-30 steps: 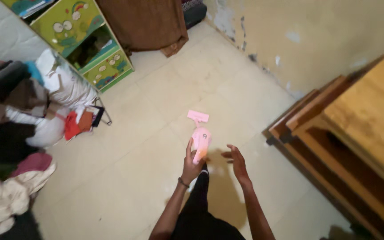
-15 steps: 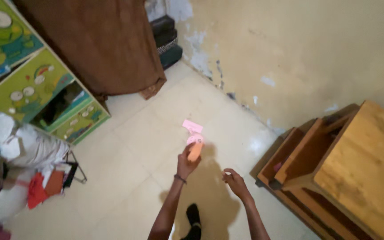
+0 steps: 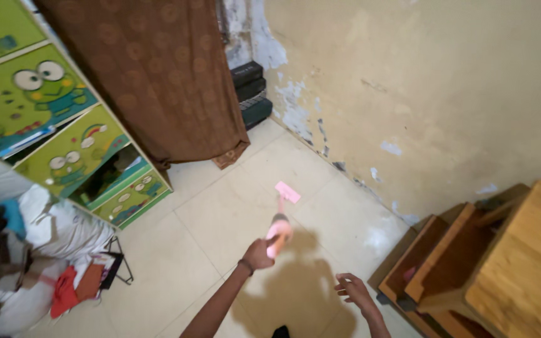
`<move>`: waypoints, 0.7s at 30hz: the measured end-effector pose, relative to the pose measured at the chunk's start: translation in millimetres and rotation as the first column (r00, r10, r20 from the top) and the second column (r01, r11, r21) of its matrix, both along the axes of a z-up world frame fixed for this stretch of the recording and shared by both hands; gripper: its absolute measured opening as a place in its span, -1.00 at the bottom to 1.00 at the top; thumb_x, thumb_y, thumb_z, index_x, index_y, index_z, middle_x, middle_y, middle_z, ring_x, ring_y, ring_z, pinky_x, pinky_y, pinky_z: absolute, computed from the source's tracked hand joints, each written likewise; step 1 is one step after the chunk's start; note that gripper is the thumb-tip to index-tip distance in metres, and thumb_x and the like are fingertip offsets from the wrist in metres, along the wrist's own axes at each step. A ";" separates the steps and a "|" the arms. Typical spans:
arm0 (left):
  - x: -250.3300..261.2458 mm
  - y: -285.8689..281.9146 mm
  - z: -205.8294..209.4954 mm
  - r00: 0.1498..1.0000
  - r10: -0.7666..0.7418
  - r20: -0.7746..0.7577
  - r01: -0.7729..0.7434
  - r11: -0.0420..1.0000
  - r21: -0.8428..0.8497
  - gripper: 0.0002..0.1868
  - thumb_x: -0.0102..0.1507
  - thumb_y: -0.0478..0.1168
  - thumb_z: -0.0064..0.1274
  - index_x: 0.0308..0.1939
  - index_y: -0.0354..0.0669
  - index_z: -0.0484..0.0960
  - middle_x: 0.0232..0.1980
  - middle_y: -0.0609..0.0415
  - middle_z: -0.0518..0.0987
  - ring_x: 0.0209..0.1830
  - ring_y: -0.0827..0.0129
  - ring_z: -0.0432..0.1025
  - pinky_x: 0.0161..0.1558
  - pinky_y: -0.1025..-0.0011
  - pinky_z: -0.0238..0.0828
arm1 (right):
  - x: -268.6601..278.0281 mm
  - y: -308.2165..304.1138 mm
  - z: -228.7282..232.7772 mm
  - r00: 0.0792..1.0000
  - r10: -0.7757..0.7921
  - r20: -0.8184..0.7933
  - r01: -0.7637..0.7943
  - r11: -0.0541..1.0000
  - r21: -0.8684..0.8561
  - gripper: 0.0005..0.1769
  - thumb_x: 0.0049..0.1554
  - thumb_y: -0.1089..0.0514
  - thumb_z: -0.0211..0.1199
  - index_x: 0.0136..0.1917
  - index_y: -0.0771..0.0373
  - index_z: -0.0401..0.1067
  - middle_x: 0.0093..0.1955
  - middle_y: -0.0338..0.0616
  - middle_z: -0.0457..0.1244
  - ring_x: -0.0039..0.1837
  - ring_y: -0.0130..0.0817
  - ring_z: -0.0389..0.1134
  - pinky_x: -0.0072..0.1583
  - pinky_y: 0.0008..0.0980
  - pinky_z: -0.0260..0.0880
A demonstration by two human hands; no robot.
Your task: The person uses a handheld pink vacuum cleaner to clean the tiled floor, moving across the room while avoiding obstacles like clothes and furniture.
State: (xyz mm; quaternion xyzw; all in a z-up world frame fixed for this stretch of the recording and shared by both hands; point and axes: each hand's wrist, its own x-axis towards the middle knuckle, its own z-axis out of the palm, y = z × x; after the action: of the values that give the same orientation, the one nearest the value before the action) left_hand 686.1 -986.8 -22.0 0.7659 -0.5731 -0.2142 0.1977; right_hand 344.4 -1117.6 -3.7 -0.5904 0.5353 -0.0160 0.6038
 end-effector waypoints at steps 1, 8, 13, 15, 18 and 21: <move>-0.4 18.2 0.6 0.999 0.006 -0.050 -0.007 1.000 -0.010 -0.08 -0.06 -0.26 0.15 0.45 0.17 0.41 -0.18 -0.33 0.62 -0.24 -0.16 0.53 -0.11 0.14 0.52 | 4.0 -2.6 0.3 0.998 0.032 0.051 -0.031 0.999 -0.024 -0.44 0.16 -0.28 0.18 0.26 0.09 0.48 0.01 -0.10 0.48 0.05 -0.29 0.50 0.03 -0.24 0.48; -61.1 157.9 -1.6 0.910 0.295 -0.290 -0.314 0.949 -0.021 -0.11 -0.06 -0.33 0.04 0.41 0.25 0.48 -0.14 -0.24 0.69 -0.17 -0.04 0.61 -0.01 0.23 0.53 | 31.5 9.0 -17.4 0.947 0.258 0.189 -0.257 0.966 -0.031 -0.48 0.11 -0.25 0.20 0.22 0.06 0.48 -0.02 -0.19 0.48 0.00 -0.35 0.46 -0.02 -0.30 0.40; -140.8 215.2 0.1 0.777 0.532 -0.337 -0.561 0.828 0.011 -0.11 -0.09 -0.34 0.08 0.38 0.19 0.47 -0.10 -0.27 0.68 -0.16 0.07 0.65 -0.01 0.32 0.53 | 11.2 42.3 -37.6 0.876 0.409 0.256 -0.413 0.910 -0.042 -0.52 0.15 -0.22 0.19 0.21 0.06 0.48 -0.04 -0.23 0.46 -0.02 -0.43 0.45 -0.03 -0.33 0.41; -182.4 235.8 -1.6 0.695 0.623 -0.360 -0.646 0.760 0.068 -0.12 -0.06 -0.36 0.01 0.41 0.15 0.46 -0.11 -0.28 0.68 -0.19 0.06 0.65 -0.02 0.36 0.53 | -19.8 55.2 -45.4 0.801 0.490 0.344 -0.497 0.865 -0.075 -0.53 0.17 -0.21 0.18 0.20 0.09 0.47 -0.03 -0.23 0.46 -0.02 -0.44 0.44 -0.01 -0.35 0.41; -256.1 262.7 -12.4 0.654 0.636 -0.410 -0.733 0.667 -0.134 -0.18 -0.05 -0.37 0.04 0.37 0.01 0.50 -0.06 -0.30 0.69 -0.04 0.18 0.67 0.00 0.41 0.52 | -71.7 71.4 -51.3 0.805 0.532 0.262 -0.541 0.840 -0.043 -0.57 0.16 -0.16 0.22 0.22 0.04 0.45 -0.05 -0.21 0.46 -0.03 -0.42 0.45 -0.02 -0.36 0.40; -333.7 291.8 -31.0 0.595 0.666 -0.450 -0.799 0.553 -0.236 -0.16 -0.09 -0.41 0.10 0.35 -0.09 0.51 -0.01 -0.31 0.70 0.05 0.18 0.64 0.04 0.38 0.49 | -132.7 87.1 -59.9 0.769 0.525 0.365 -0.551 0.834 -0.038 -0.60 0.20 -0.13 0.21 0.22 0.08 0.46 -0.05 -0.17 0.45 -0.03 -0.39 0.45 -0.03 -0.36 0.40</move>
State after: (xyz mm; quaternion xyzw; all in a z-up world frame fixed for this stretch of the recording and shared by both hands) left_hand 352.4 -695.0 -53.0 0.8310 -0.1883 -0.1003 0.5137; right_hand 211.7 -1030.4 -63.6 -0.6838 0.2241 0.0684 0.6910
